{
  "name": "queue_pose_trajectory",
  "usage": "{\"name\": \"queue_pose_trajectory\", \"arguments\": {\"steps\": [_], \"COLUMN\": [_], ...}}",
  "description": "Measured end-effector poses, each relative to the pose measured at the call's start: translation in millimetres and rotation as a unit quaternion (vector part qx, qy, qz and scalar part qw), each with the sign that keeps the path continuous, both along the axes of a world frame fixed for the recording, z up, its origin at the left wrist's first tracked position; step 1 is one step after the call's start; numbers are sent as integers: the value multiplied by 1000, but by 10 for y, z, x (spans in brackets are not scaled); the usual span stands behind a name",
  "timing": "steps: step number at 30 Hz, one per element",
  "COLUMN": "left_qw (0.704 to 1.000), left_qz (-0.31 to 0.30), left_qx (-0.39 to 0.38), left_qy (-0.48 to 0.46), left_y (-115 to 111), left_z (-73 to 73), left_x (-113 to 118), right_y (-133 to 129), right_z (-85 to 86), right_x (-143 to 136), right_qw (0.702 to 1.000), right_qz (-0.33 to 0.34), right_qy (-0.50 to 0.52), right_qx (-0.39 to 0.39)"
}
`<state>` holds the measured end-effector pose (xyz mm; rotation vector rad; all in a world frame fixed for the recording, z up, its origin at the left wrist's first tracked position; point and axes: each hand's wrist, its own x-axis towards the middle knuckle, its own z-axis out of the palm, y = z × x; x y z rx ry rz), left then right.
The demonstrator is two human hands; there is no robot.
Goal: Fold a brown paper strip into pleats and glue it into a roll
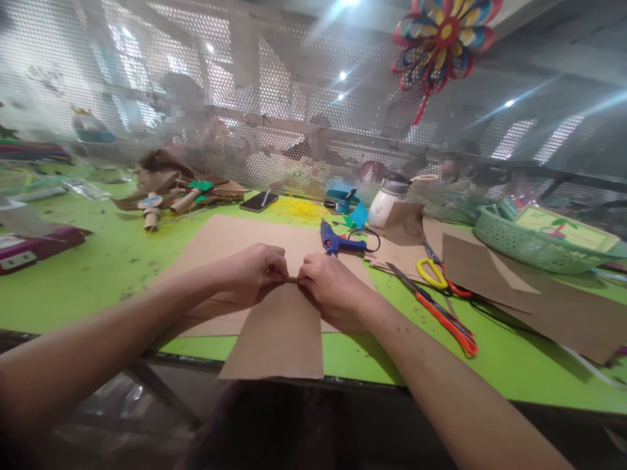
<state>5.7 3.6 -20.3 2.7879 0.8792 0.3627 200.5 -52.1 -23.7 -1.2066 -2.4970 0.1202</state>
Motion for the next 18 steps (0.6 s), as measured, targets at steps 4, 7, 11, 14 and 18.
{"name": "queue_pose_trajectory", "arguments": {"steps": [4,7,11,14,18], "left_qw": [1000,999,999,998,998], "left_qz": [-19,-32,-38,-47,-49], "left_qx": [0,5,12,12,-8], "left_qy": [7,14,28,32,45], "left_y": [-16,-12,-6,-2,3], "left_z": [29,21,12,26,55], "left_x": [-17,-26,-40,-56,-82], "right_y": [-33,-26,18,49,63], "right_z": [38,64,82,88,107], "right_x": [19,42,80,111,136], "right_qw": [1000,999,998,997,996], "right_qz": [8,17,30,38,46], "right_qy": [0,-21,-38,-44,-45], "right_qx": [-14,-19,-33,-50,-66]}}
